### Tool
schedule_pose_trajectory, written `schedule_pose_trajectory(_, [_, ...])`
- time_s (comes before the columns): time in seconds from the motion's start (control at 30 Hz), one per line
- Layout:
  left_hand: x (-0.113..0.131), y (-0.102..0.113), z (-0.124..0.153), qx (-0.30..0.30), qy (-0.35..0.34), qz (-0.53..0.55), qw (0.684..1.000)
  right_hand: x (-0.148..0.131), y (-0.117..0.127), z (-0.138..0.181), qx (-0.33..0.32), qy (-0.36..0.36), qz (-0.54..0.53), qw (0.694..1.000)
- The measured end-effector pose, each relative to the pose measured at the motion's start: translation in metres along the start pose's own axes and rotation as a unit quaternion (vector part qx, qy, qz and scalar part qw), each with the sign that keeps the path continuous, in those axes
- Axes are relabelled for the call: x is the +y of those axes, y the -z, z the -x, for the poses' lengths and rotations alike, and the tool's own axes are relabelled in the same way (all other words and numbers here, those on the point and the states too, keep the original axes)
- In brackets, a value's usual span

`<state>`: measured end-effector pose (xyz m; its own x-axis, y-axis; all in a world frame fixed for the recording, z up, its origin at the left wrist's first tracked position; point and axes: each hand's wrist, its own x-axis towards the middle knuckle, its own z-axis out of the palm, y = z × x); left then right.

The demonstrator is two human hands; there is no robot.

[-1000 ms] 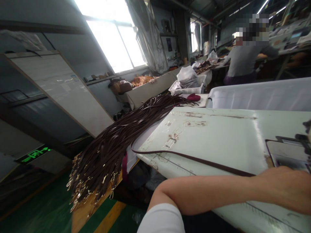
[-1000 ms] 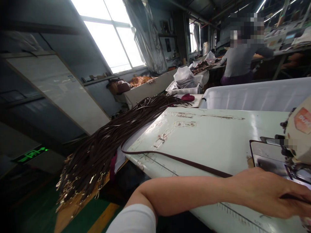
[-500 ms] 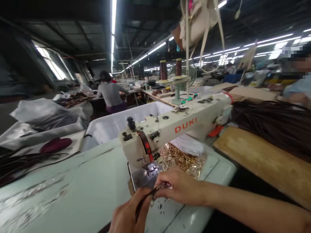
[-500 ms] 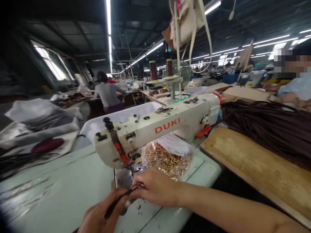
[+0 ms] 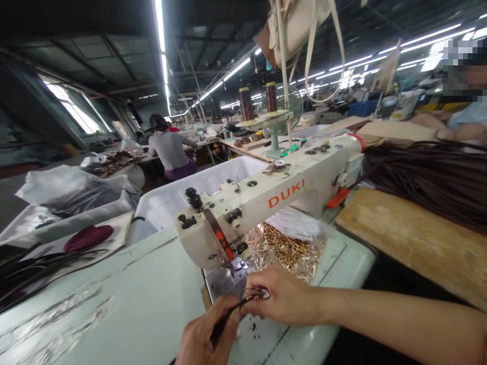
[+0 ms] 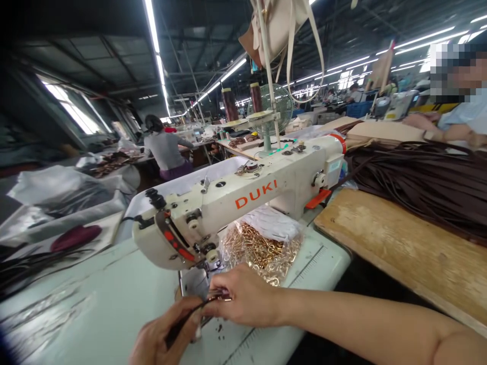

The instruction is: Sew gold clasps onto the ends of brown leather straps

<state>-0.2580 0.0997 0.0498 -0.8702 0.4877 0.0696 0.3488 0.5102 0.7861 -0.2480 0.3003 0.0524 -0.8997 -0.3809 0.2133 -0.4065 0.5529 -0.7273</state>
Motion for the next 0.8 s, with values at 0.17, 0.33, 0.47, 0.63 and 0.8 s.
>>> schedule_pose_trajectory(0.17, [-0.010, 0.018, -0.035, -0.118, 0.015, -0.076, 0.990, 0.018, 0.000, -0.021, -0.031, -0.004, 0.140, 0.990])
schedule_pose_trajectory(0.33, [-0.018, 0.033, -0.065, -0.177, -0.007, -0.186, 0.966, 0.036, 0.009, -0.039, -0.085, 0.149, 0.166, 0.971])
schedule_pose_trajectory(0.47, [-0.013, 0.036, -0.076, -0.194, -0.015, -0.205, 0.959, 0.042, 0.007, -0.044, -0.110, 0.188, 0.191, 0.957])
schedule_pose_trajectory(0.63, [-0.012, 0.034, -0.064, -0.132, -0.012, -0.259, 0.957, 0.040, 0.005, -0.047, -0.135, 0.198, 0.233, 0.942])
schedule_pose_trajectory(0.8, [-0.034, 0.017, -0.031, 0.029, -0.158, -0.317, 0.935, 0.038, 0.006, -0.049, -0.142, 0.234, 0.274, 0.922])
